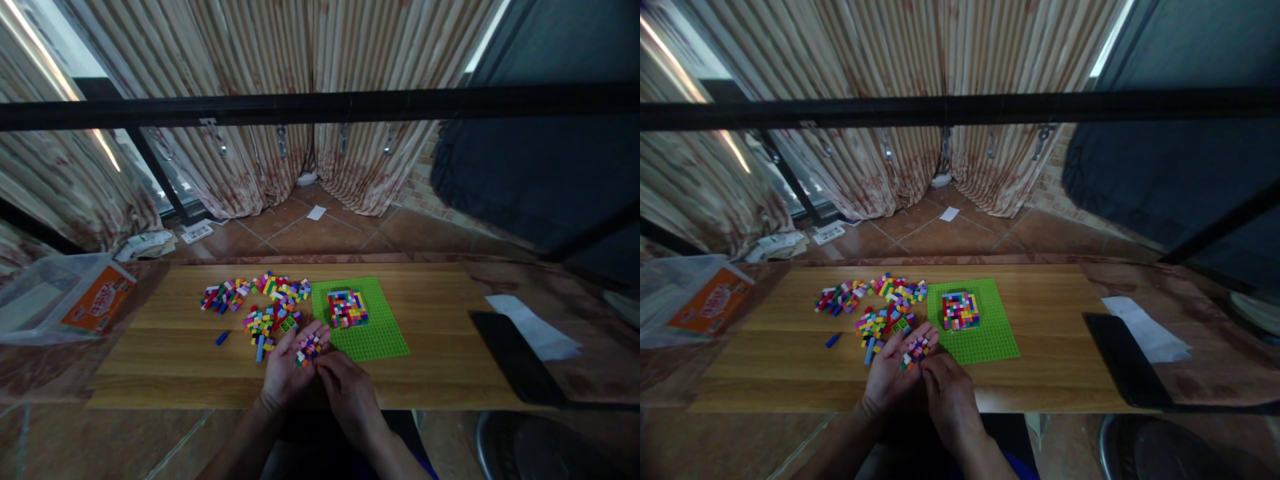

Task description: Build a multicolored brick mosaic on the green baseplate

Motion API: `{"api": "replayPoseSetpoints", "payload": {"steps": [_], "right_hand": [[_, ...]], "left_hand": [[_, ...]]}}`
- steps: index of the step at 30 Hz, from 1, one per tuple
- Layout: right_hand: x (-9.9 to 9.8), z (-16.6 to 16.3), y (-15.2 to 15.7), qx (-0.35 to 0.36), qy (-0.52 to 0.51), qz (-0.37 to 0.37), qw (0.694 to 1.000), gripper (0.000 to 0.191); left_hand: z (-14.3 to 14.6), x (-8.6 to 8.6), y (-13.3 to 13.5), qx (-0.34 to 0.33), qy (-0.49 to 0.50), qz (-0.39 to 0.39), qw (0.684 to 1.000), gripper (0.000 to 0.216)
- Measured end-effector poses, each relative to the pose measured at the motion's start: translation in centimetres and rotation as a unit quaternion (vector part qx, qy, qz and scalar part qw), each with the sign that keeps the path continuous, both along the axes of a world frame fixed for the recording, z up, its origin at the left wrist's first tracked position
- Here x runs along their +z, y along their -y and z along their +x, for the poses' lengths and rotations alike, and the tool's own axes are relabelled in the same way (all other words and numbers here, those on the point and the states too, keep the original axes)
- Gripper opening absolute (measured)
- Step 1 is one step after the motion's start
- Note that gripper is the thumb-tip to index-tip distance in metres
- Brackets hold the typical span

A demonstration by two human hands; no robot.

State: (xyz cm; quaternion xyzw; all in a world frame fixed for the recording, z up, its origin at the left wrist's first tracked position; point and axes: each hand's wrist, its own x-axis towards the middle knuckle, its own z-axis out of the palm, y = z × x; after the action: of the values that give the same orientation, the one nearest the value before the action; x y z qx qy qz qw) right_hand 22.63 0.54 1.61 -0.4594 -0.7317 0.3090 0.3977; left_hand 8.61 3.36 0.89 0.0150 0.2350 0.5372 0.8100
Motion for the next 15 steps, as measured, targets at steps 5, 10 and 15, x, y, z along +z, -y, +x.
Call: {"api": "replayPoseSetpoints", "payload": {"steps": [5,10,15], "right_hand": [[-0.2,2.7,-0.8,-0.091,-0.007,-0.043,0.995,0.020],[-0.6,5.4,-2.4,-0.202,-0.022,-0.069,0.977,0.026],[-0.9,6.2,-4.2,-0.238,-0.032,-0.062,0.969,0.028]], "left_hand": [[0.2,0.4,0.1,-0.003,-0.017,-0.016,1.000,0.046],[0.4,0.6,0.2,-0.001,-0.028,-0.012,1.000,0.044],[0.4,0.7,0.2,-0.003,-0.032,-0.008,0.999,0.043]]}}
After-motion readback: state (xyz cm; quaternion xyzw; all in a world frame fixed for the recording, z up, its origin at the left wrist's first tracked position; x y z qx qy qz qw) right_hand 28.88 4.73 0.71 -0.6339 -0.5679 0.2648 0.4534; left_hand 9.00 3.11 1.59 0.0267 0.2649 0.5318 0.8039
